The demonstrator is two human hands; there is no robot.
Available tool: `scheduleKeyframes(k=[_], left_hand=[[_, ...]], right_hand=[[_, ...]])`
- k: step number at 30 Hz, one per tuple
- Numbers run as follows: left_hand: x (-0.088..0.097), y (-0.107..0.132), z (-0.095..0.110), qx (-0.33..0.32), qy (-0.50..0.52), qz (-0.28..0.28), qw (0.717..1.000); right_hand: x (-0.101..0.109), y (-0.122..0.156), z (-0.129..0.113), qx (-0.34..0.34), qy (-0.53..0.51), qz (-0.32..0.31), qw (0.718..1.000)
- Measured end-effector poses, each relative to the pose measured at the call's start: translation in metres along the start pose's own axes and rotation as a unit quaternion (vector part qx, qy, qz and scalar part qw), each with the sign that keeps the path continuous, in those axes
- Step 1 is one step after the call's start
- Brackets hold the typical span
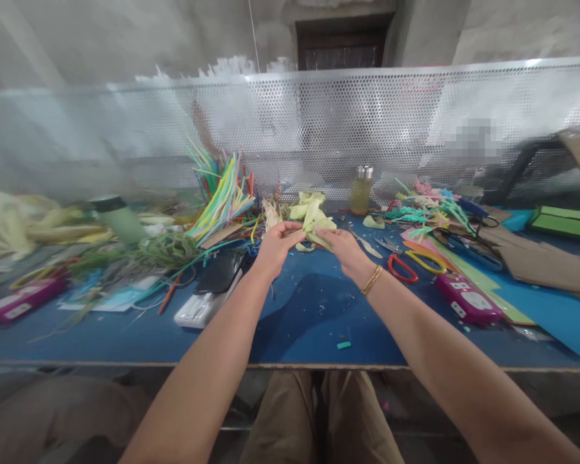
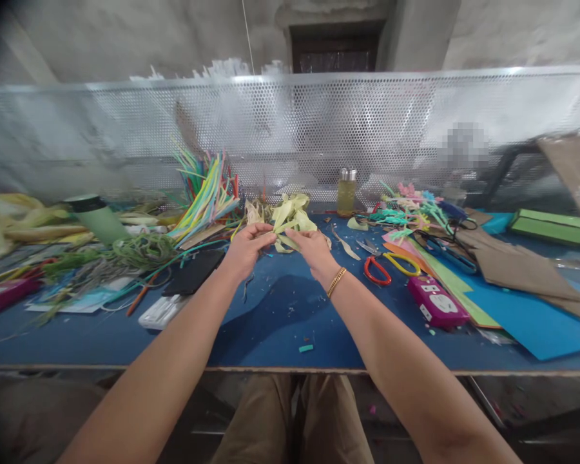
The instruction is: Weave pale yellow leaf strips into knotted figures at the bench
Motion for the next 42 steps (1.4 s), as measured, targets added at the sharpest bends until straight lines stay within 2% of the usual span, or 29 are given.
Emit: scheduleKeyframes(k=[3,5,7,9,12,14,16,19,25,28,31,33,35,38,42], left_hand=[[0.0,0.0,-0.002,0.01,-0.001,-0.005,1.0],[-0.002,0.0,-0.002,0.013,-0.005,-0.012,1.0],[-0.001,-0.001,-0.004,0.021,-0.007,-0.011,1.0],[0.0,-0.001,-0.007,0.036,0.0,-0.007,0.999],[-0.003,-0.002,-0.015,0.07,0.032,-0.02,0.997],[-0.006,0.0,-0.018,0.093,0.052,-0.035,0.994],[-0.01,0.002,-0.019,0.112,0.069,-0.047,0.99],[-0.016,0.006,-0.02,0.141,0.085,-0.074,0.984],[-0.025,0.013,-0.023,0.182,0.075,-0.12,0.973],[-0.023,0.012,-0.023,0.176,0.085,-0.112,0.974],[-0.012,0.005,-0.019,0.138,0.095,-0.061,0.984],[-0.003,0.002,-0.019,0.121,0.065,-0.028,0.99],[0.005,0.0,-0.018,0.113,-0.012,-0.007,0.994],[0.009,-0.001,-0.014,0.098,-0.141,-0.009,0.985],[0.001,0.0,-0.01,0.08,-0.191,-0.051,0.977]], right_hand=[[-0.004,0.0,0.006,-0.034,-0.071,-0.017,0.997],[0.0,-0.001,0.005,-0.016,-0.068,-0.002,0.998],[0.006,-0.001,-0.003,0.034,0.006,0.019,0.999],[0.011,0.003,-0.019,0.109,0.121,0.05,0.985],[0.008,0.015,-0.05,0.235,0.299,0.078,0.922],[0.0,0.022,-0.063,0.281,0.396,0.072,0.872],[-0.004,0.026,-0.07,0.285,0.463,0.066,0.837],[-0.005,0.029,-0.076,0.273,0.52,0.068,0.807],[-0.011,0.036,-0.088,0.29,0.604,0.052,0.74],[-0.013,0.032,-0.087,0.285,0.623,0.026,0.728],[-0.022,0.023,-0.073,0.242,0.644,-0.058,0.723],[-0.031,0.019,-0.063,0.209,0.663,-0.119,0.709],[-0.036,0.02,-0.06,0.193,0.682,-0.144,0.691],[-0.039,0.026,-0.069,0.21,0.683,-0.12,0.689],[-0.041,0.039,-0.087,0.293,0.629,-0.072,0.716]])
Point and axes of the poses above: each hand's wrist, its own y-axis away from the middle knuckle, its own x-axis out of the back of the hand, z = x × y, the point moved 9 cm from there along -y, towards the middle knuckle, and after that the axes turned 9 degrees about -z, right-handed, at the moved point
